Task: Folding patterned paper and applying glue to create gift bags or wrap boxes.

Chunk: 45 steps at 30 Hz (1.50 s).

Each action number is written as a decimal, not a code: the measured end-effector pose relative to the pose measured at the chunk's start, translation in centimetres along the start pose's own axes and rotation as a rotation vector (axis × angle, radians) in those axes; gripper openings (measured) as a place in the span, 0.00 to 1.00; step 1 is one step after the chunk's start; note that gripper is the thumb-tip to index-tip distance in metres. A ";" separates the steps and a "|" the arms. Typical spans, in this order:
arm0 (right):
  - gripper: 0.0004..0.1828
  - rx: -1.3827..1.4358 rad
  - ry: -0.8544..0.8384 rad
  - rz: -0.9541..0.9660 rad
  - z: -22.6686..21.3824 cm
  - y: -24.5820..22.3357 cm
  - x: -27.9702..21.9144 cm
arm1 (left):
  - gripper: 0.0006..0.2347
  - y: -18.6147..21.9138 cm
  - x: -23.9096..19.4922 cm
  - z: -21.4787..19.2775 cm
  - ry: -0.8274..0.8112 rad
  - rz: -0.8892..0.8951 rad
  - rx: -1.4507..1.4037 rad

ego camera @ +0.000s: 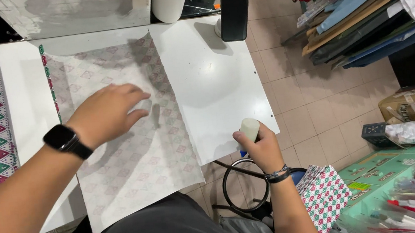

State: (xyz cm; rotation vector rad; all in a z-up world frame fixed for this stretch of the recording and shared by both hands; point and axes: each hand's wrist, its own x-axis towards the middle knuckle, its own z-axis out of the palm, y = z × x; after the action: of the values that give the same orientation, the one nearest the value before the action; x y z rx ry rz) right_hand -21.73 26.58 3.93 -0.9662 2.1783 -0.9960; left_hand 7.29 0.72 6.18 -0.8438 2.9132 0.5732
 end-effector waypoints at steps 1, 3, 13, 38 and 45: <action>0.26 -0.098 -0.023 0.049 0.0 -1.6 0.0 | 0.17 0.3 -2.1 -1.0 -0.077 0.002 -0.011; 0.29 -0.193 -0.047 0.093 0.1 -3.5 0.3 | 0.16 -0.3 -6.1 -1.0 -0.151 0.001 -0.019; 0.37 -0.757 -0.060 0.262 1.3 -4.8 3.1 | 0.37 -5.5 -18.3 7.9 -0.051 0.336 0.052; 0.44 -0.658 -0.063 -0.867 19.2 -8.6 -7.9 | 0.14 -4.4 -16.4 9.4 0.359 -0.268 -0.535; 0.46 -0.712 -0.058 -0.852 21.5 -6.2 -6.9 | 0.13 -4.0 -16.6 8.5 0.393 -0.227 -0.552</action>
State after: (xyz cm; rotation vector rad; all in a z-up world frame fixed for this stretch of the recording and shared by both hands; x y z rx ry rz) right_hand 0.05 20.46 -2.19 -2.3372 2.0958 -0.4520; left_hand 23.05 9.06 -0.58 -1.4726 2.9460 1.3588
